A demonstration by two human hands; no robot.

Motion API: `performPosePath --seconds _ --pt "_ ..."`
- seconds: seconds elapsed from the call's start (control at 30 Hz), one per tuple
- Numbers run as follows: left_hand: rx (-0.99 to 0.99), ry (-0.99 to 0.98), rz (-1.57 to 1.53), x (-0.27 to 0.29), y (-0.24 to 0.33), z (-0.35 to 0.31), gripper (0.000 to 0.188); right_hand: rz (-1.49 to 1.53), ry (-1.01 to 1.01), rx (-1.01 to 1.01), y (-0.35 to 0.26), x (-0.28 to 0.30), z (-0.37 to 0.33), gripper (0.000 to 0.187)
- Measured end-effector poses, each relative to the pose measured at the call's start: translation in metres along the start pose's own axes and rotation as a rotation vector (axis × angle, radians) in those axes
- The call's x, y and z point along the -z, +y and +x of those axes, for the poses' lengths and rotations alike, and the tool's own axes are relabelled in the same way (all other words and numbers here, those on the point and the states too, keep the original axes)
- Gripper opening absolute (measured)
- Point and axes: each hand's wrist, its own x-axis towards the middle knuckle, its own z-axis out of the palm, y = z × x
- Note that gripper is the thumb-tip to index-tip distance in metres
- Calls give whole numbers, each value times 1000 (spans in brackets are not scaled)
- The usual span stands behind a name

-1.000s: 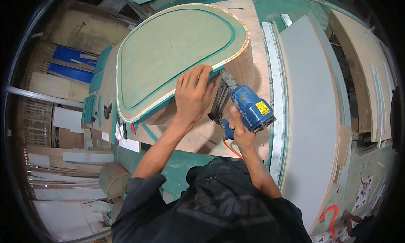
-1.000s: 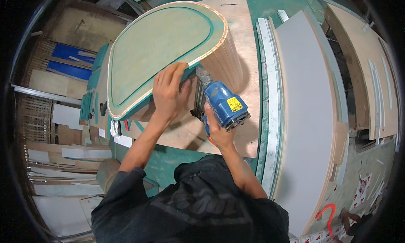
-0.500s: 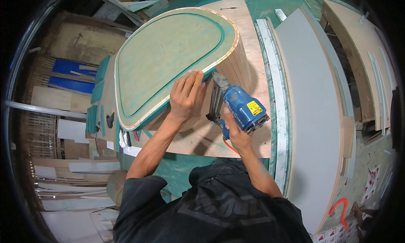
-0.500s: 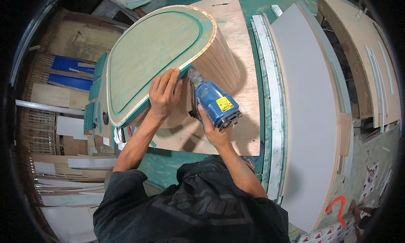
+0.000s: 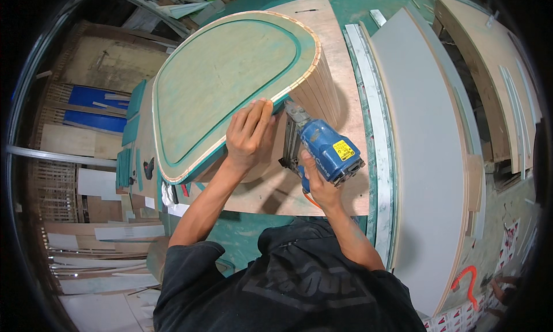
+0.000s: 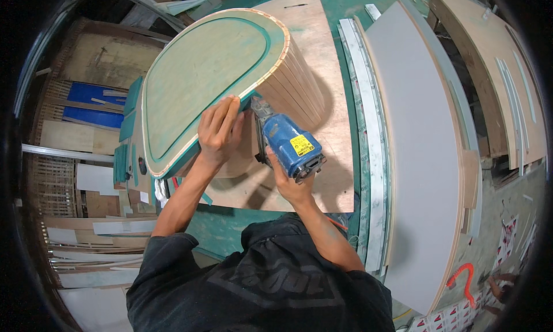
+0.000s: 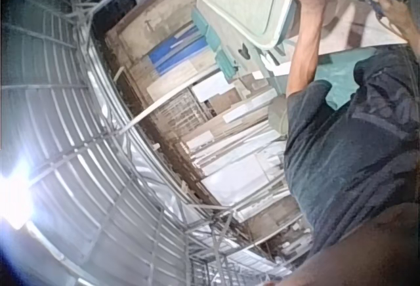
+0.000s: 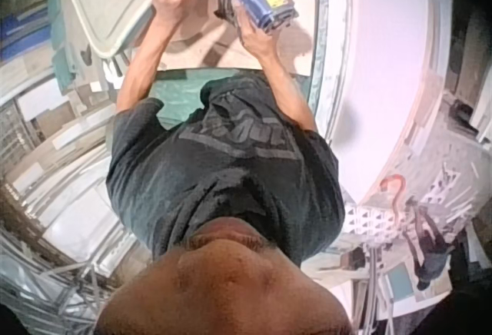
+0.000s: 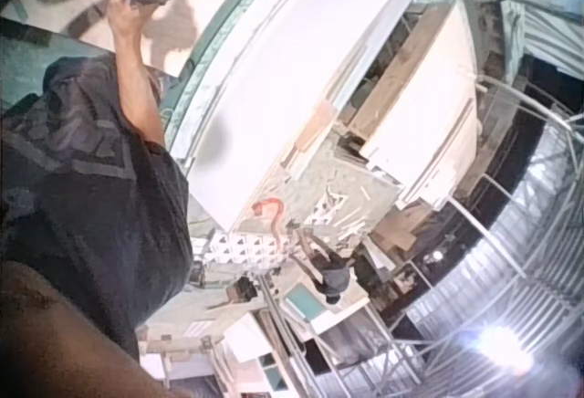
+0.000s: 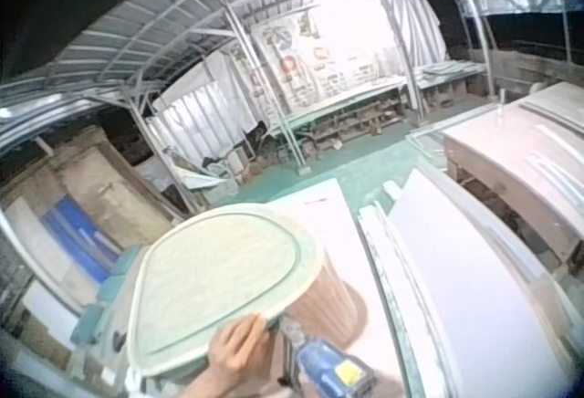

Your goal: The person wipes a length of green flexible trim with a cloth, positions it onto the side of a wooden furniture component, and secures it using a pneumatic nail gun.

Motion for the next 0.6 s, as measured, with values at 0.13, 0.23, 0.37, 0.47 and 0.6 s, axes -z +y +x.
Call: performPosePath --seconds 0.13,0.23,0.37,0.47,0.6 --pt "-12 -1 -1 0 -1 0 47 34 9 -9 3 -3 -2 18" --pt "-19 3 6 -1 -2 0 47 124 64 85 -5 -6 4 16" --pt "-23 5 27 -1 -3 -2 47 144 93 115 -12 -8 6 21" --pt "-31 10 28 -4 -4 -2 46 203 114 65 -13 -10 6 21" --pt "-45 12 39 -4 -4 -2 47 101 113 147 -6 -11 5 20"
